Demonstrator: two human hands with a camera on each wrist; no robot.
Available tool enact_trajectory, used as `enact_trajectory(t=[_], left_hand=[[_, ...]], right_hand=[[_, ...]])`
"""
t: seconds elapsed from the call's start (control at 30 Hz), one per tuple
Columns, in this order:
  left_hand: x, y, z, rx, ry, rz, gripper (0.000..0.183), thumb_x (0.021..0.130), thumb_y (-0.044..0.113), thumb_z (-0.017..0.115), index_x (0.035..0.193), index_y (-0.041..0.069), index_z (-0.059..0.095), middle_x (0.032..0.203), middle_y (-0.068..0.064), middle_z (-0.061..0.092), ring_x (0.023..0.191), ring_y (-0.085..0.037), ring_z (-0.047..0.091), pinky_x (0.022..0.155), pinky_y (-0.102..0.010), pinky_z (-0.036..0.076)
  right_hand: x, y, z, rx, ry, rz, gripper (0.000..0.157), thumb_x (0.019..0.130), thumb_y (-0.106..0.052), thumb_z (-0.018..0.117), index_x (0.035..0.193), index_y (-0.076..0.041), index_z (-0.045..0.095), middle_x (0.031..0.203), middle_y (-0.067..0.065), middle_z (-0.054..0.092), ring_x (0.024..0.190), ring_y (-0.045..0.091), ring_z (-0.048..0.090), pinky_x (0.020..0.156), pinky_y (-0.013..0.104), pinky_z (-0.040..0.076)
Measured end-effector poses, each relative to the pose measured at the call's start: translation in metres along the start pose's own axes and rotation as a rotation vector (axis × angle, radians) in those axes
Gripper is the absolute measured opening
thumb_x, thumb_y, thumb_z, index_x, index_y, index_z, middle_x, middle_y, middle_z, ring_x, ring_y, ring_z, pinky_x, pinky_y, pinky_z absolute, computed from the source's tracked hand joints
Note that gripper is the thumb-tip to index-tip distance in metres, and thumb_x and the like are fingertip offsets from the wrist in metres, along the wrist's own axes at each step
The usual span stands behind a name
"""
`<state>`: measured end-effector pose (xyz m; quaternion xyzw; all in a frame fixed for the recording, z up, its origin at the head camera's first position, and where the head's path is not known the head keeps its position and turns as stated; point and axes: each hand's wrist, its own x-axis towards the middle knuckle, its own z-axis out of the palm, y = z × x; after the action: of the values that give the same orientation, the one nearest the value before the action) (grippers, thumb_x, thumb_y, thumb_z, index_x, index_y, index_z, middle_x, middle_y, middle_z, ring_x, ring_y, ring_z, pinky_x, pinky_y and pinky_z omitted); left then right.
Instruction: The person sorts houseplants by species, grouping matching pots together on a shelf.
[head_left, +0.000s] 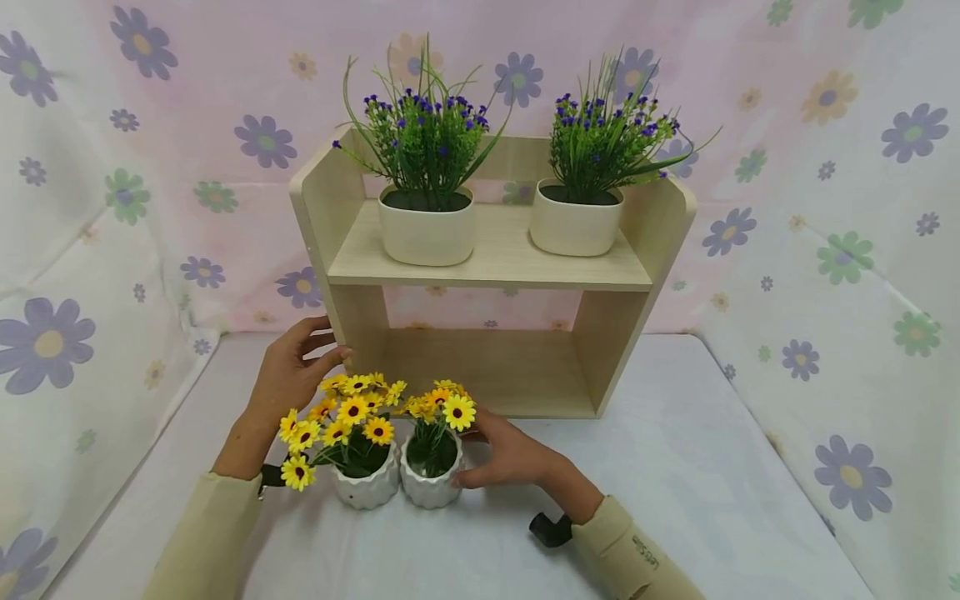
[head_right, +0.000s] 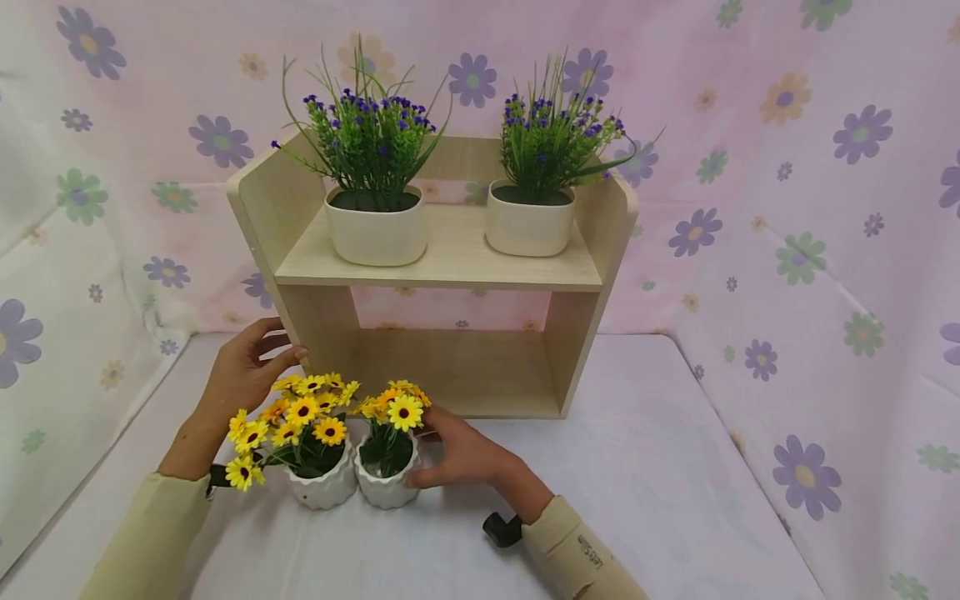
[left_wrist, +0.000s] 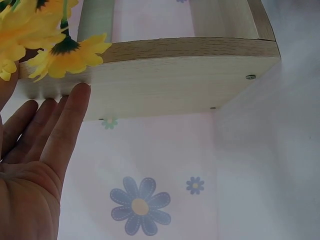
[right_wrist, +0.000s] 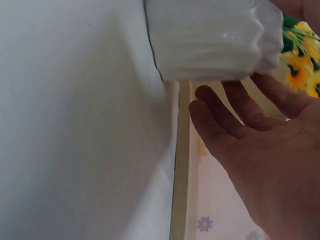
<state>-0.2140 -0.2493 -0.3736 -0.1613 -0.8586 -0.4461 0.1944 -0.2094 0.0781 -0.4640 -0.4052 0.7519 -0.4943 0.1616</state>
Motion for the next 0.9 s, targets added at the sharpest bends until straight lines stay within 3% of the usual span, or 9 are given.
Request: enact_trajectory(t=[0.2,0.43,0.63,0.9], left_hand=[[0.0,0.0,0.0,-0.011,-0.004,0.009,0.05,0.093,0.003,0.07,0.139,0.0,0.052,0.135,-0.019,0.058,0.12,-0.04,0.061,0.088,-0.024,0.052],[-0.001,0.002,0.0,-0.012,-0.006,-0.004,0.049,0.093,0.004,0.069,0.139,0.0,0.052,0.136,-0.019,0.058,0.12,-0.039,0.061,0.089,-0.028,0.052],[-0.002,0.0,0.0,-0.005,-0.002,0.003,0.05,0.092,0.004,0.07,0.139,0.0,0.053,0.135,-0.019,0.058,0.119,-0.04,0.061,0.089,-0.027,0.051],[-0.001,0.0,-0.001,-0.007,-0.005,0.004,0.049,0.093,0.004,0.069,0.139,0.0,0.053,0.135,-0.019,0.059,0.12,-0.039,0.061,0.088,-0.023,0.052]], right_hand=[[0.003,0.0,0.01,-0.004,0.007,-0.01,0.098,0.076,-0.029,0.089,0.154,-0.034,0.029,0.15,-0.011,0.042,0.135,0.013,0.046,0.107,0.037,0.047],[0.004,-0.005,0.023,-0.007,0.044,0.03,0.102,0.074,-0.034,0.09,0.154,-0.037,0.027,0.149,-0.013,0.043,0.134,0.009,0.046,0.109,0.033,0.045],[0.008,-0.005,0.035,-0.025,0.117,0.033,0.104,0.073,-0.034,0.091,0.153,-0.038,0.025,0.151,-0.015,0.038,0.14,0.009,0.038,0.119,0.04,0.033],[0.01,-0.007,0.049,-0.044,0.228,0.064,0.11,0.071,-0.036,0.092,0.154,-0.04,0.02,0.152,-0.015,0.036,0.141,0.009,0.037,0.119,0.045,0.031]])
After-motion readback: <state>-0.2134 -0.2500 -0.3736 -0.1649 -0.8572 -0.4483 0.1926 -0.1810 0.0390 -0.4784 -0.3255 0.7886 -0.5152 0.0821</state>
